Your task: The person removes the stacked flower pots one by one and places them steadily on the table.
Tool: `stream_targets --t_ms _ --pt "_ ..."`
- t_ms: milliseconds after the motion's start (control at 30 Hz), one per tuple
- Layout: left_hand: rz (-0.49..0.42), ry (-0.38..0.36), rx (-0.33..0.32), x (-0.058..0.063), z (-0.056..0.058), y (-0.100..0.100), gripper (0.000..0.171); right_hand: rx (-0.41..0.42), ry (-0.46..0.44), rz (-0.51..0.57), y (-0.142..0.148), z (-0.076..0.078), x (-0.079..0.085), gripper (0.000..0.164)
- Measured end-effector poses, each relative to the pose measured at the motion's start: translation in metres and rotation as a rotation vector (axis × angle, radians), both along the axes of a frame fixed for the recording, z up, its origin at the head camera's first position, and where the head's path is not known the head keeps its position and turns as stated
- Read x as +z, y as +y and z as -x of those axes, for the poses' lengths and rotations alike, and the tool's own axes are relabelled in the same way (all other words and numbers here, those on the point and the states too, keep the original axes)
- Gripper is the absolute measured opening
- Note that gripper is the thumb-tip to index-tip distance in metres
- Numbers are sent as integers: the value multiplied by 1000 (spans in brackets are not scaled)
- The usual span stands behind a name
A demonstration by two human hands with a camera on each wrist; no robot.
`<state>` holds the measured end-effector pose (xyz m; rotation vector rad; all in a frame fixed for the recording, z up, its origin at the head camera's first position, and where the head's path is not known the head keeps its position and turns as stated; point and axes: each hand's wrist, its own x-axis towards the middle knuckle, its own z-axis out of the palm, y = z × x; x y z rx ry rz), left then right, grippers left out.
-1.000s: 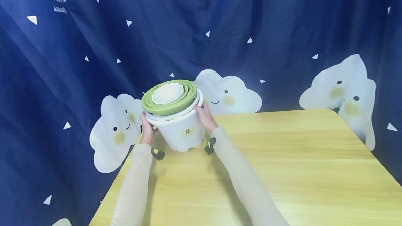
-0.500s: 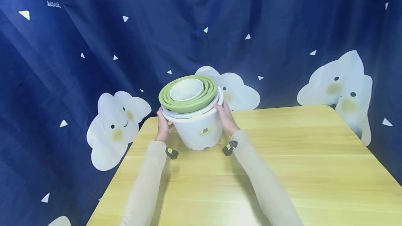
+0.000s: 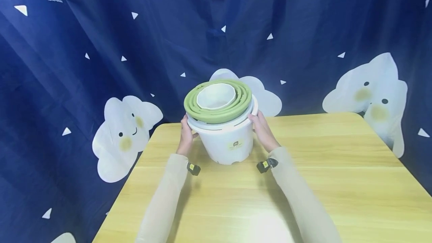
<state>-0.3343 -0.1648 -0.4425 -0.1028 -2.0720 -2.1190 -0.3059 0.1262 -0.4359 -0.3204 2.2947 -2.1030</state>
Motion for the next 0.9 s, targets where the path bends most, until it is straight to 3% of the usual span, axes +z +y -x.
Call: stream_targets --t_ms 267,500,900 --pt "52 57 -44 -1 -5 15 60 -2 18 -3 21 -12 2 67" --pt "84 53 -43 -3 -10 15 64 -13 14 10 23 -14 0 68" --pt "97 45 -58 -2 -9 12 63 -43 25 36 19 -16 -3 66"
